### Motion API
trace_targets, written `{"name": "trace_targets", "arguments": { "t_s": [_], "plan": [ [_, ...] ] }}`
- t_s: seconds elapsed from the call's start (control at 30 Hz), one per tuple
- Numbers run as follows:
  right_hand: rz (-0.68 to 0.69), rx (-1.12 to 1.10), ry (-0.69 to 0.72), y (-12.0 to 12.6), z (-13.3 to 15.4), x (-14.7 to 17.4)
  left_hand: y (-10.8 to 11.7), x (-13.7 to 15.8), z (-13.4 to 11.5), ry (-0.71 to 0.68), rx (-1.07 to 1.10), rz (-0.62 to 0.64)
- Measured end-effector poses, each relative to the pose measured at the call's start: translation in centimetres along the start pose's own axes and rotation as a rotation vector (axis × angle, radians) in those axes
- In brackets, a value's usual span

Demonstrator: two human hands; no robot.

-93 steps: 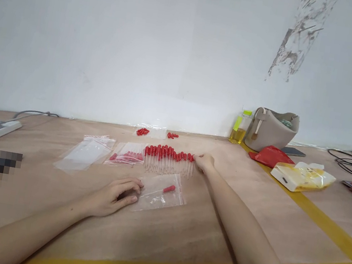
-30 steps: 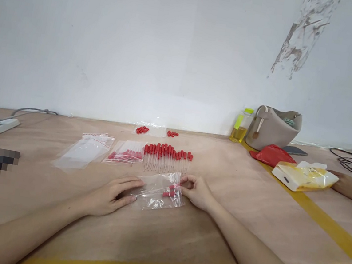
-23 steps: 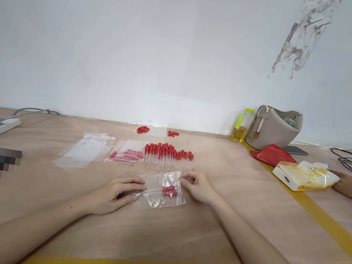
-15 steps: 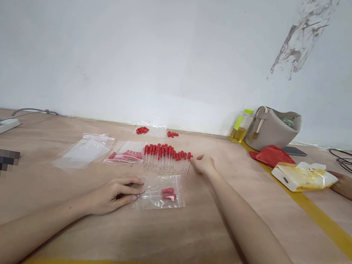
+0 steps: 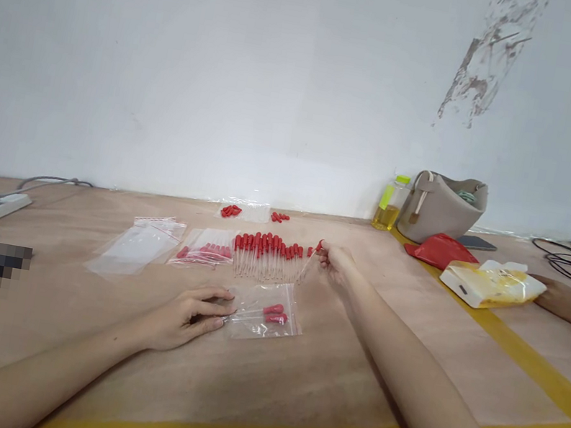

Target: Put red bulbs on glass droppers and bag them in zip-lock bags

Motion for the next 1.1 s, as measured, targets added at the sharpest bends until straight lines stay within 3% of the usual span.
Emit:
{"name": "trace_targets", "arguments": {
  "t_s": [0.27,0.37,0.5,0.6,0.73,0.87,1.0,1.1],
  "plan": [
    [-0.010,-0.212,0.249,1.8,-2.4,5.5,0.1,-0.2,0.0,-0.005,-0.009,0.002],
    [-0.015,-0.304,0.205,1.3,-3.3,6.1,0.1,-0.2,0.0,-0.006,-0.011,0.005],
    [0.087,-0.374,0.106,-0.6,-4.3,7.1,0.1,-0.1,-0.1,-0.001,-0.028,0.005],
    [0.205,-0.258,0.064,-2.1,-4.7,8.2,0.3,-0.1,-0.1,0.017,-0.047,-0.007],
    [0.308,0.126,0.205,-3.4,-4.4,9.1,0.5,-0.2,-0.2,0.015,-0.053,-0.026],
    [0.215,0.395,0.385,-3.7,-3.8,9.1,0.4,-0.3,-0.3,0.010,-0.044,-0.014],
    [0.208,0.466,0.557,-4.7,-3.2,9.7,0.4,-0.3,-0.3,0.003,-0.047,-0.021],
    [0.217,0.456,0.530,-4.5,-3.1,9.1,0.3,-0.3,-0.3,-0.005,-0.042,-0.015]
  ]
}}
Point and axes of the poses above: each hand's wrist, its own x-axis away from the middle knuckle, its own y-axis out of the back of the hand, z = x × y, the point moved 9 cm from there along -x, towards the middle knuckle, and after that the axes turned 8 degrees about -y, right-handed, at the moved point
